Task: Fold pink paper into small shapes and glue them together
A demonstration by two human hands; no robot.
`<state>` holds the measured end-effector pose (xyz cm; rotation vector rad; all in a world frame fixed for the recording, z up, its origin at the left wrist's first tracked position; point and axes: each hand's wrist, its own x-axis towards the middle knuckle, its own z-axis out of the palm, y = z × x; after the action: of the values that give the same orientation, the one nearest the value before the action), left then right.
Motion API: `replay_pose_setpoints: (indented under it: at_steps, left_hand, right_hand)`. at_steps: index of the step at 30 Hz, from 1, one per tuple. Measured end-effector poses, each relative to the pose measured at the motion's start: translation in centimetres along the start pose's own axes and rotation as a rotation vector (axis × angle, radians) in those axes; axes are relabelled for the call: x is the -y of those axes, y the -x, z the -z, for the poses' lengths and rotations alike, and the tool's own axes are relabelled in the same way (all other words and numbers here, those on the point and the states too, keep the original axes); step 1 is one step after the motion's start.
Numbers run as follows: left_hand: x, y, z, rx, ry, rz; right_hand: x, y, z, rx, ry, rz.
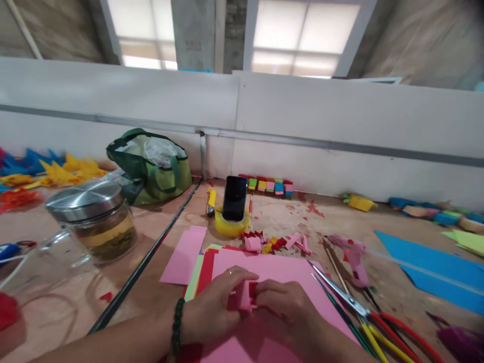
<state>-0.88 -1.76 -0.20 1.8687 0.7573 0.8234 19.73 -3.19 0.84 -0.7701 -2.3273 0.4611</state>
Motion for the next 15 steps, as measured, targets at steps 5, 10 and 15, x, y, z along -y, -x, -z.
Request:
replay_pose_setpoints:
  at_steps: [5,10,15]
  left_hand:
    - [0.5,0.0,-0.1,0.084,-0.105,-0.069]
    - [0.3,-0.2,-1.1,0.04,-0.208,-0.092]
    - [0.5,-0.4,-1.1,0.097,-0.319,-0.168]
  right_hand:
    - [1.2,-0.4,0.2,0.109,0.055,-0.077]
    - [3.1,-0.8,-0.1,0.056,0.053,-0.338]
    - [3.7,-1.2,1.0,0.106,0.294,-0.307]
